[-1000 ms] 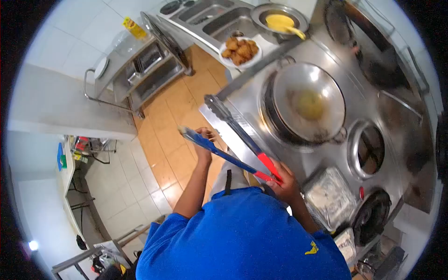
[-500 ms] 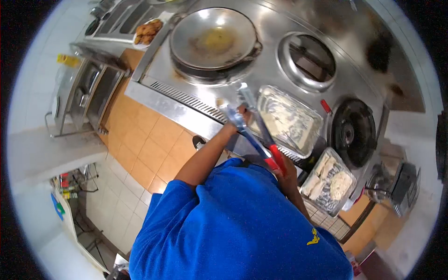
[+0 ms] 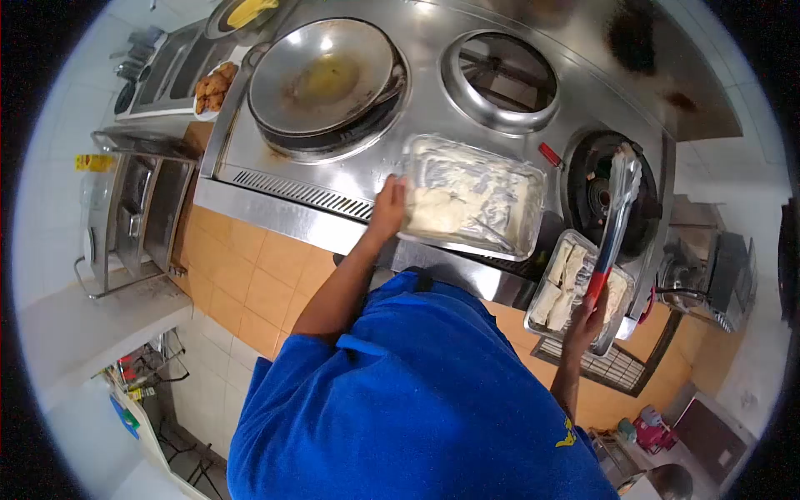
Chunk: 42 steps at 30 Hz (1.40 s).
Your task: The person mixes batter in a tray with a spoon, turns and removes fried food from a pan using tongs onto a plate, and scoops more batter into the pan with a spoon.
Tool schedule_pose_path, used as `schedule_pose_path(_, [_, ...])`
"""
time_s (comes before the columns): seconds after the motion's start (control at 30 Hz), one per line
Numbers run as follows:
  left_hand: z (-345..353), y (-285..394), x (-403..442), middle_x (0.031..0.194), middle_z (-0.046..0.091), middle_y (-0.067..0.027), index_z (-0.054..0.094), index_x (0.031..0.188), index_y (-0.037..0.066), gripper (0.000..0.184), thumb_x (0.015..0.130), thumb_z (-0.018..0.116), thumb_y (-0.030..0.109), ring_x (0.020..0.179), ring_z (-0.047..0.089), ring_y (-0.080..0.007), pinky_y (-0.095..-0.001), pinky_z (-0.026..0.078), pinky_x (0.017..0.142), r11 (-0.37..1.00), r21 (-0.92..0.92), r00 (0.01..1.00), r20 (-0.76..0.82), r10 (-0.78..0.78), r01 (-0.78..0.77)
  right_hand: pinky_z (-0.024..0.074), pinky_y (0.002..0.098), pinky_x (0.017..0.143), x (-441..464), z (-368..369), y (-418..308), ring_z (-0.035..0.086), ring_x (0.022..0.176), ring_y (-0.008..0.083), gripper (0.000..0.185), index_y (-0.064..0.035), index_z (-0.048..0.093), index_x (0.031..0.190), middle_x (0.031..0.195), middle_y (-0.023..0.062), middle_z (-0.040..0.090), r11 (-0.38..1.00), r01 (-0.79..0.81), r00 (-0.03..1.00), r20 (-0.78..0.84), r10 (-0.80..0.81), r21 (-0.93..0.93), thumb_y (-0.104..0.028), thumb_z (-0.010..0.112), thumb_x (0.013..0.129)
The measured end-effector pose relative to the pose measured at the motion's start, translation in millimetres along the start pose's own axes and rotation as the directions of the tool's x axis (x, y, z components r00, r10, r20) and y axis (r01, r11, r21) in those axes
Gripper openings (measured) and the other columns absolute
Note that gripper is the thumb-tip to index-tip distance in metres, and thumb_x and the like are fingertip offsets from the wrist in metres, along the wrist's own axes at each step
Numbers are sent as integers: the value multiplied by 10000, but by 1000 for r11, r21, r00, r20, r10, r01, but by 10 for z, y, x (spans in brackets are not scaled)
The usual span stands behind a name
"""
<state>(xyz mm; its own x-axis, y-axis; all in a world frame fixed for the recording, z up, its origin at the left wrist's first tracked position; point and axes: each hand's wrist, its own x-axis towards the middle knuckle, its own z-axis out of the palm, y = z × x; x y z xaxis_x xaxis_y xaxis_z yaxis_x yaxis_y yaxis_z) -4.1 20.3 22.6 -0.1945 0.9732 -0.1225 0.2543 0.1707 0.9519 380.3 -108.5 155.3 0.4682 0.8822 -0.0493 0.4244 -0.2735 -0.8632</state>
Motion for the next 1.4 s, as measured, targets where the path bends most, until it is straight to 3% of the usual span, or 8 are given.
schedule_pose_path(0.1, [-594,258,-336,1119,525,-155,351,1258,-14,442,962,405,311,1060,497,-229,-322,374,957,907,-182,924,126,-362,380,381,337,946,167,176,-316,485,1129,240,475,53,369,1311,1263,180,480,977,148,989,12,-148,-150,-226,466,939])
schedule_pose_path(0.27, [-1355,276,-1092,953,536,-60,477,1135,34,436,953,381,419,851,509,-140,-281,453,725,965,-155,889,-381,-254,210,422,399,889,207,1011,-132,520,1027,373,499,-22,338,1340,1204,250,477,889,370,903,330,-277,-267,-222,500,912])
schedule_pose_path(0.5, [-1633,592,-1542,1067,523,-75,443,1191,-5,383,980,355,302,966,496,-128,-264,421,822,919,-330,861,-380,-337,214,501,452,665,-55,1750,82,564,802,397,663,-13,228,1363,987,224,486,776,397,870,470,-149,-490,-273,571,860])
schedule_pose_path(0.57, [-1608,571,-1585,1076,522,-77,441,1194,-7,386,980,356,303,964,490,-130,-269,406,841,945,-244,845,-437,-309,220,465,480,685,-61,1748,122,553,799,389,724,-55,247,1383,971,190,523,674,497,852,454,-260,-547,-39,563,733])
schedule_pose_path(0.7, [-1497,704,-1594,1006,525,-53,470,1114,9,338,983,348,296,907,478,-108,-266,402,813,898,-423,851,-422,-314,121,502,430,661,22,1652,341,582,841,366,641,-49,329,1327,981,204,557,501,583,809,511,-290,-639,-330,607,823])
schedule_pose_path(0.93, [-1430,626,-1670,927,524,-28,481,1057,31,304,987,339,290,836,468,-86,-245,405,747,936,-340,840,-478,-255,91,378,425,763,68,1345,-1290,483,918,308,287,-59,650,958,965,101,529,582,791,607,365,-706,-189,-222,675,723])
schedule_pose_path(1.13, [-1352,635,-1723,887,513,-10,485,1035,36,299,986,345,295,794,454,-79,-237,402,717,893,-436,819,-469,-329,109,342,404,728,-113,1613,-1691,420,958,245,183,-96,685,799,938,30,479,367,916,334,809,-483,-159,-243,686,690])
schedule_pose_path(1.4, [-1266,596,-1765,886,507,-13,485,1025,33,310,985,349,308,787,442,-79,-231,397,712,904,-423,795,-527,-300,61,350,426,715,-124,1655,-1859,455,918,277,180,-75,593,882,929,64,490,319,946,224,814,-535,-50,-218,615,774])
